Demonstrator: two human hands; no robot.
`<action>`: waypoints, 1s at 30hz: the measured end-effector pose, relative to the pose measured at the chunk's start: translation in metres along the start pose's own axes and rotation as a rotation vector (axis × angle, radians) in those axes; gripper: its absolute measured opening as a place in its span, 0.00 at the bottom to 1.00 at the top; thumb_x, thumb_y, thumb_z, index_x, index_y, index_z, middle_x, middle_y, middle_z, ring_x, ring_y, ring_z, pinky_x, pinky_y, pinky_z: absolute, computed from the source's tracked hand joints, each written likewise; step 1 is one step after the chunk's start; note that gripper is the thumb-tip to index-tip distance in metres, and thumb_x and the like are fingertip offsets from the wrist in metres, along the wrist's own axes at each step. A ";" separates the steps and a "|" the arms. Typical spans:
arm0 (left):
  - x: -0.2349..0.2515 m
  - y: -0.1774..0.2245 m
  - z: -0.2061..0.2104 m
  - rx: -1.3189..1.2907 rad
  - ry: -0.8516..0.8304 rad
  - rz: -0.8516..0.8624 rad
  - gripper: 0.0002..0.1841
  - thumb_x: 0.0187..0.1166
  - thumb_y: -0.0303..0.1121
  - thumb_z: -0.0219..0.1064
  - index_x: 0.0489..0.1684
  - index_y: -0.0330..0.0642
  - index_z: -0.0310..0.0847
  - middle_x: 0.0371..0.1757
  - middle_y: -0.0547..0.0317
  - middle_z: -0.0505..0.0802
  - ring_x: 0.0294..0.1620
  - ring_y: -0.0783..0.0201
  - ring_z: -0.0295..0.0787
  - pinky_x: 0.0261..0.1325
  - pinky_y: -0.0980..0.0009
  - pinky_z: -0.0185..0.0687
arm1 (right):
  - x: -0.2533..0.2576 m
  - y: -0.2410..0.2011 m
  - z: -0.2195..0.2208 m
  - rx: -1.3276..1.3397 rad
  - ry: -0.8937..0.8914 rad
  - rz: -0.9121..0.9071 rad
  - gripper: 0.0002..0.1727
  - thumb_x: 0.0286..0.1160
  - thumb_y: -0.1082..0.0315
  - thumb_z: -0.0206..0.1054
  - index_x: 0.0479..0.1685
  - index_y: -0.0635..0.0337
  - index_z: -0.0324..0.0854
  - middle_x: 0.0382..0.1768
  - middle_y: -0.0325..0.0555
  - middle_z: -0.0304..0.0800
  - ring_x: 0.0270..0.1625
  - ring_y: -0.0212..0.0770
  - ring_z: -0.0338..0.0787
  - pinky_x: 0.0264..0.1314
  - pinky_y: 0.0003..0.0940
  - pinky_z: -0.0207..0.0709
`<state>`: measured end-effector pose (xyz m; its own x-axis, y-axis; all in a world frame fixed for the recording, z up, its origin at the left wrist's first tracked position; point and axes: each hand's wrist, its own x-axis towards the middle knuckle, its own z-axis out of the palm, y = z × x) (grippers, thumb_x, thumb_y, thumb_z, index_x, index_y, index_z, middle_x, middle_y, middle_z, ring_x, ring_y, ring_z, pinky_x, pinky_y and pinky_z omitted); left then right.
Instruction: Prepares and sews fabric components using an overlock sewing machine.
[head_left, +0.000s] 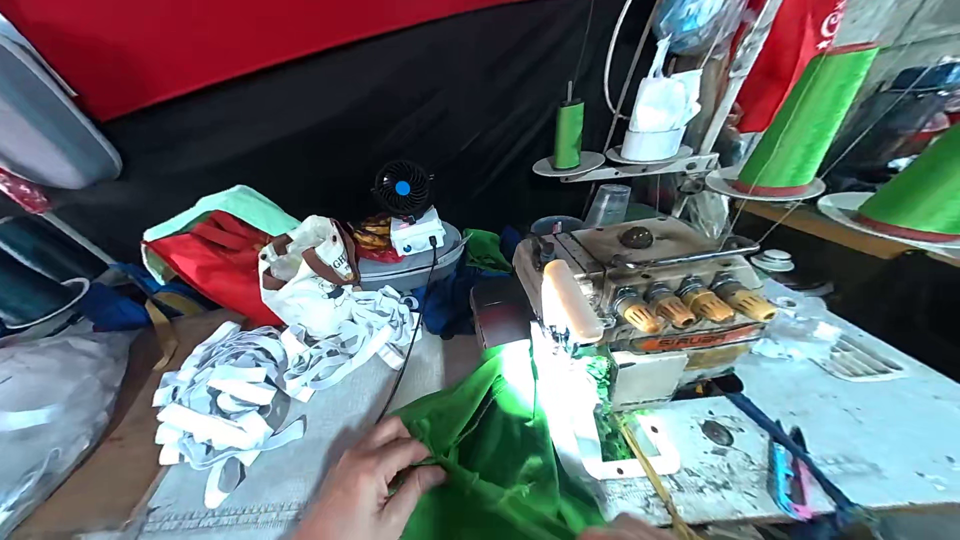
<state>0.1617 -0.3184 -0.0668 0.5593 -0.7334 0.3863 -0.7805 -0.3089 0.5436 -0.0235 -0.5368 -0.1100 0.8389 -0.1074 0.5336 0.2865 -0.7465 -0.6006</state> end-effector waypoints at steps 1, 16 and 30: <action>0.003 -0.005 0.001 0.004 -0.019 0.053 0.15 0.80 0.42 0.70 0.33 0.39 0.94 0.42 0.49 0.89 0.44 0.63 0.84 0.49 0.69 0.81 | -0.004 0.007 -0.003 -0.025 0.023 0.024 0.13 0.85 0.67 0.64 0.41 0.69 0.89 0.38 0.60 0.94 0.45 0.56 0.93 0.53 0.47 0.85; 0.044 -0.009 0.009 -0.243 -0.245 0.260 0.12 0.83 0.39 0.67 0.42 0.40 0.91 0.39 0.59 0.93 0.45 0.78 0.88 0.52 0.84 0.81 | 0.069 0.010 0.011 -0.119 0.201 -0.050 0.10 0.83 0.63 0.66 0.40 0.58 0.89 0.36 0.48 0.93 0.42 0.43 0.92 0.45 0.34 0.85; 0.038 -0.018 -0.004 -0.416 -0.224 0.232 0.16 0.83 0.48 0.67 0.44 0.43 0.88 0.46 0.63 0.88 0.51 0.80 0.83 0.55 0.85 0.79 | 0.060 -0.014 0.039 0.078 0.064 -0.055 0.10 0.77 0.78 0.65 0.49 0.69 0.89 0.41 0.58 0.95 0.43 0.48 0.96 0.49 0.34 0.87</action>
<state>0.1981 -0.3387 -0.0584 0.2763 -0.8795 0.3874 -0.6745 0.1096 0.7301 0.0414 -0.5069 -0.0928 0.7904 -0.1111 0.6024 0.3683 -0.6996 -0.6123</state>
